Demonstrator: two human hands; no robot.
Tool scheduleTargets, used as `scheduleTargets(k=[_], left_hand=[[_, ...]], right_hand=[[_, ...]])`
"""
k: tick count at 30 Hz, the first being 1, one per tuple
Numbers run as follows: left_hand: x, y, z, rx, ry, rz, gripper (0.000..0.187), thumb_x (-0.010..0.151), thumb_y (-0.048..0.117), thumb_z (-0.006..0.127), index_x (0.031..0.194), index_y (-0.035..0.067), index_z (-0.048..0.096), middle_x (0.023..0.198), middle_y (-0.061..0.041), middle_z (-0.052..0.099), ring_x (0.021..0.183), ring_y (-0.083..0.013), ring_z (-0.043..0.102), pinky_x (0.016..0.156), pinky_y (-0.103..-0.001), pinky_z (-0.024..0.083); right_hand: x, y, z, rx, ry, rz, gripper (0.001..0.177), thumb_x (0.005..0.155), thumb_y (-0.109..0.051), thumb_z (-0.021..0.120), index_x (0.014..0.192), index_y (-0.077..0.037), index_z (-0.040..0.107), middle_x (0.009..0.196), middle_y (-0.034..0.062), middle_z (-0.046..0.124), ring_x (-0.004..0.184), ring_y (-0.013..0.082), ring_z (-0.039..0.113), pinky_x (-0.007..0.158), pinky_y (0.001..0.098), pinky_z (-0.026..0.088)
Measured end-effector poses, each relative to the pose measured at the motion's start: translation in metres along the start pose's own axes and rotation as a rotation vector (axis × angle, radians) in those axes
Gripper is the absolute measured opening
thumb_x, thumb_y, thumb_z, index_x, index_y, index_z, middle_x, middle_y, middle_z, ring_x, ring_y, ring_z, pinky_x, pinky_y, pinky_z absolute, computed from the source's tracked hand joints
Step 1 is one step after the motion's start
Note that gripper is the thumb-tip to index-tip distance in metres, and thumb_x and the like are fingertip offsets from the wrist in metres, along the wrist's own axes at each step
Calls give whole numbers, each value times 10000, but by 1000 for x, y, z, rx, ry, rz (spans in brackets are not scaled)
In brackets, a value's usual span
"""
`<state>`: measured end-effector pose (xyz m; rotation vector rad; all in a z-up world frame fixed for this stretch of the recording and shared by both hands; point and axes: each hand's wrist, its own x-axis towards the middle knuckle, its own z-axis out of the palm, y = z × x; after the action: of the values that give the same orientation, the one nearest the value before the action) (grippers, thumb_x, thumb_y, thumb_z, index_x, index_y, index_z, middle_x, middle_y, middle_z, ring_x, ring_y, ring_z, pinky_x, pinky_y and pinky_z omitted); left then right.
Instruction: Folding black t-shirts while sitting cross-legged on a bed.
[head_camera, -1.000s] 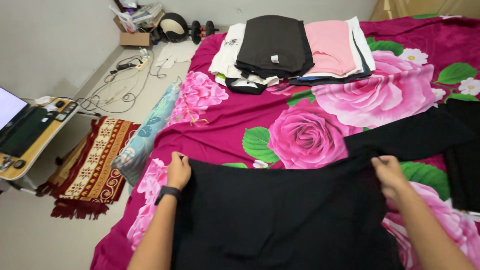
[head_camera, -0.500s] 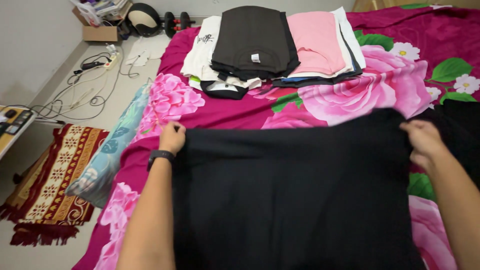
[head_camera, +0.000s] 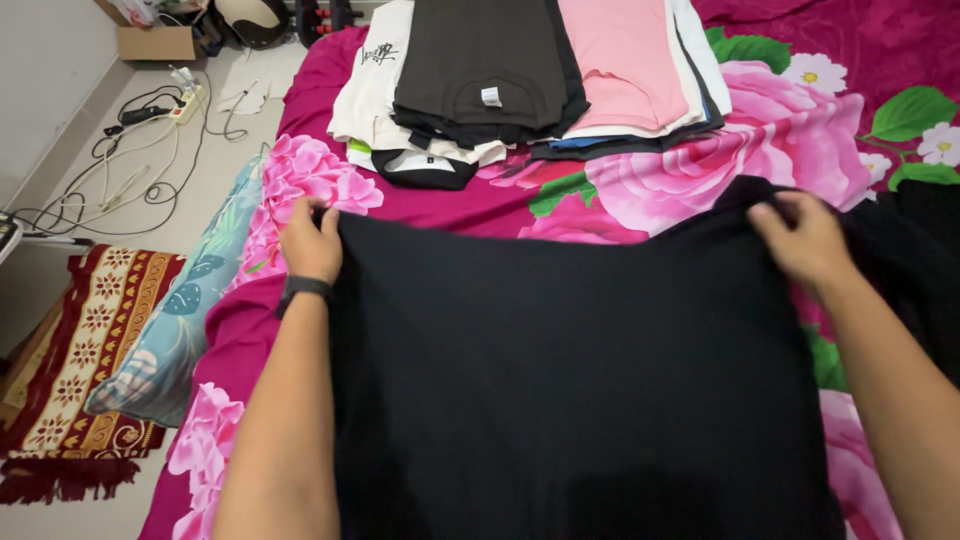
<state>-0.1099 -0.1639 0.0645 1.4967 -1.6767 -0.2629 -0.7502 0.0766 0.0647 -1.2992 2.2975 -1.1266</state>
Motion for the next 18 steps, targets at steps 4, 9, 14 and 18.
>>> scheduleTargets(k=[4, 9, 14, 18], left_hand=[[-46, -4, -23, 112, 124, 348, 548, 1011, 228, 714, 1384, -115, 505, 1309, -339, 599, 1193, -492, 567, 998, -535, 457], [-145, 20, -118, 571, -264, -146, 616, 931, 464, 652, 1260, -48, 550, 1181, -349, 629, 1044, -534, 621, 876, -579, 513], [-260, -107, -157, 485, -739, -329, 742, 872, 640, 651, 1104, -63, 604, 918, -296, 715, 895, -424, 712, 815, -500, 567], [-298, -97, -176, 117, -756, -447, 679, 866, 585, 673, 975, -85, 665, 788, -203, 702, 716, -276, 673, 645, -428, 541]], right_hand=[[-63, -23, -19, -417, -69, -71, 780, 898, -363, 759, 1505, 31, 468, 1330, 343, 613, 1217, 463, 610, 1023, 486, 481], [-198, 11, -70, -805, -373, 304, 826, 894, -739, 581, 1155, 40, 666, 911, 264, 752, 834, 408, 800, 794, 504, 652], [-327, 66, -80, -928, -739, 475, 820, 854, -826, 426, 1007, -112, 800, 912, 132, 801, 856, 255, 792, 886, 406, 651], [-369, 76, -59, -974, -748, 251, 910, 786, -870, 521, 1328, -147, 632, 1081, 150, 750, 1019, 287, 749, 961, 452, 582]])
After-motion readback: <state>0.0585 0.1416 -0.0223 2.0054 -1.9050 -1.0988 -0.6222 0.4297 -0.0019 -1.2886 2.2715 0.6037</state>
